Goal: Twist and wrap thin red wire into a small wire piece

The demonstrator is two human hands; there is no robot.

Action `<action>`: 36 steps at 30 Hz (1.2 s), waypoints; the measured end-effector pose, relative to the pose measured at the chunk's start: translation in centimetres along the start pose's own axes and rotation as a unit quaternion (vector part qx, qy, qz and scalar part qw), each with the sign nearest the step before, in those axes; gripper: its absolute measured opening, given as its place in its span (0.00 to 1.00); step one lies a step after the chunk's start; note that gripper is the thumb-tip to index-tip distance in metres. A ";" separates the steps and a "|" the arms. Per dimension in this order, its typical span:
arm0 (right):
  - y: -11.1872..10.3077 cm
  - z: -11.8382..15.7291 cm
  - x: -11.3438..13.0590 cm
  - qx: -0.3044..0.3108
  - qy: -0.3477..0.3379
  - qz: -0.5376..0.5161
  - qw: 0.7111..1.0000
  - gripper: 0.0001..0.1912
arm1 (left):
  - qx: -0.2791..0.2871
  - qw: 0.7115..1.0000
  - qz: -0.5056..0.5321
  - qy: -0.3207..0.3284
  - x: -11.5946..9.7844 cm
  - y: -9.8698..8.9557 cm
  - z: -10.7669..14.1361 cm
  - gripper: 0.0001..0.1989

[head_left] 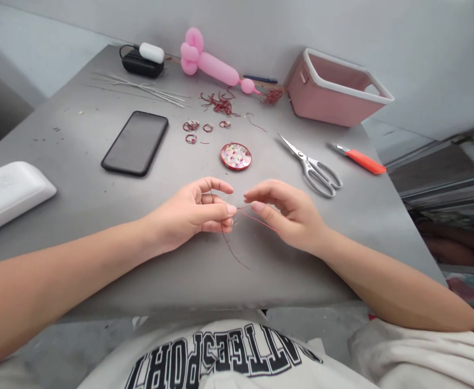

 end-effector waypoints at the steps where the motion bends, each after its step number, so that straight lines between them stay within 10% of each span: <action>1: -0.1 0.0 0.2 -0.013 -0.095 0.060 0.994 0.09 | -0.004 1.000 0.014 -0.021 0.0 0.0 0.0 0.21; 4: 0.2 0.5 0.6 -0.012 -0.287 0.169 0.943 0.13 | -0.005 0.999 0.022 -0.047 0.0 0.2 0.1 0.24; 9: 0.6 0.8 0.9 -0.021 -0.302 0.204 0.931 0.04 | 0.016 0.998 -0.067 0.000 0.4 0.4 0.4 0.18; 14: 0.8 0.5 0.9 0.065 -0.016 0.118 0.991 0.11 | 0.031 0.963 -0.207 0.169 0.8 0.6 0.9 0.09; 18: 0.9 0.8 0.8 0.156 0.232 0.013 0.960 0.20 | 0.054 0.946 -0.245 0.206 0.8 0.9 1.3 0.06; 21: 0.4 0.6 0.9 0.026 0.034 0.108 0.993 0.12 | 0.030 0.980 -0.143 0.132 0.5 0.7 1.1 0.10; 24: 0.3 0.8 0.9 -0.064 -0.232 0.188 0.952 0.08 | 0.002 0.998 -0.045 0.046 0.3 0.4 0.9 0.14; 29: 0.3 0.9 0.9 -0.072 -0.317 0.198 0.925 0.08 | 0.043 0.999 -0.001 -0.020 0.5 0.6 0.9 0.17; 32: 0.3 0.8 1.6 -0.034 -0.229 0.126 0.965 0.04 | 0.037 0.998 -0.038 0.039 0.5 0.8 1.3 0.15; 36: 0.6 0.8 1.6 0.093 0.156 -0.134 0.974 0.11 | 0.022 0.959 -0.177 0.219 0.3 1.2 2.3 0.08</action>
Point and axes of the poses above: each hand's wrist, its own z-axis away from the middle knuckle, its own y-axis out of the palm, x = y × z, the point moved 2 cm from there along -z, towards the middle knuckle, and after that the axes turned 6 degrees about -x, right-handed, at the moved point
